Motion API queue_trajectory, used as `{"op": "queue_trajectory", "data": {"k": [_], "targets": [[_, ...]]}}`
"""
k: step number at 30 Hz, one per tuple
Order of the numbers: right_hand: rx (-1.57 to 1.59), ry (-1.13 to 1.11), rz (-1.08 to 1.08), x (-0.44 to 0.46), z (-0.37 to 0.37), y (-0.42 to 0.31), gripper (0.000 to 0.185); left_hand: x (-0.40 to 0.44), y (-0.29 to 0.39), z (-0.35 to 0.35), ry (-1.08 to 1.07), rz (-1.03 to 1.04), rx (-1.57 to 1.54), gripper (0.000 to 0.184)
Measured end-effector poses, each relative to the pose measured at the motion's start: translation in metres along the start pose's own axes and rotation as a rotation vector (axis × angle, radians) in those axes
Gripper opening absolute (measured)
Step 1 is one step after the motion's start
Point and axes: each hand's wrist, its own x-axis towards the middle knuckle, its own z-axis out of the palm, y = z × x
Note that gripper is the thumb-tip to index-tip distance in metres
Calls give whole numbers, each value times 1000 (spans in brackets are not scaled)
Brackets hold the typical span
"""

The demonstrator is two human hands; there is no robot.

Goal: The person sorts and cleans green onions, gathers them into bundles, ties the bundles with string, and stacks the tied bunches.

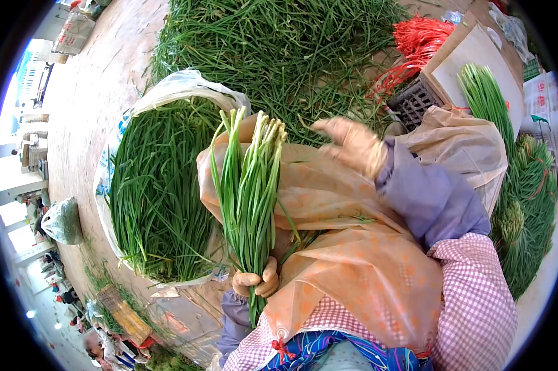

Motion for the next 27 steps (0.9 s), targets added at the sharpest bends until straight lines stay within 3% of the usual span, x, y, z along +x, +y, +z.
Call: {"op": "queue_trajectory", "data": {"k": [2,3,4,6,8,10,11,12,13,14,15,16,17,19,21,23,25,26,27], "targets": [[551,-359,456,14,-13,-83,49,-1,-2,-1,5,14,-11,55],[551,-600,504,24,-27,-111,54,-1,-2,0,14,24,-10,58],[532,-624,504,34,-35,-137,51,0,-2,4,33,35,4,60],[674,-427,441,12,17,-121,48,0,-3,2,27,30,-11,62],[555,-249,255,9,25,-111,45,-1,-3,2,34,38,-15,64],[223,-163,12,13,11,-87,38,-2,-5,3,49,47,-14,61],[77,-224,155,18,1,-80,37,-1,-5,3,52,43,-13,57],[-206,-264,78,23,-7,-61,32,-1,-4,3,54,38,-10,54],[231,68,184,10,25,3,25,-1,-2,1,42,0,-6,48],[11,-8,449,14,11,18,22,-1,1,-2,27,-36,-2,42],[-658,-342,349,24,-10,39,22,1,3,-3,12,-70,5,37],[-662,-436,432,26,-27,31,20,3,3,3,75,-57,51,33],[-757,-321,412,15,-32,10,30,5,3,15,140,-39,96,30],[-181,-83,201,3,-19,6,40,8,4,31,224,-39,189,28],[1006,-219,600,0,3,-11,47,12,9,40,252,-83,290,30],[1931,-380,725,-1,24,-23,60,18,12,57,365,-62,516,30],[2136,-390,714,4,42,-38,66,25,13,81,541,1,826,34],[2097,-281,666,5,46,-46,65,26,16,85,622,-9,1002,42],[2055,-176,620,12,44,-62,64,27,14,86,641,114,1265,45]]}}
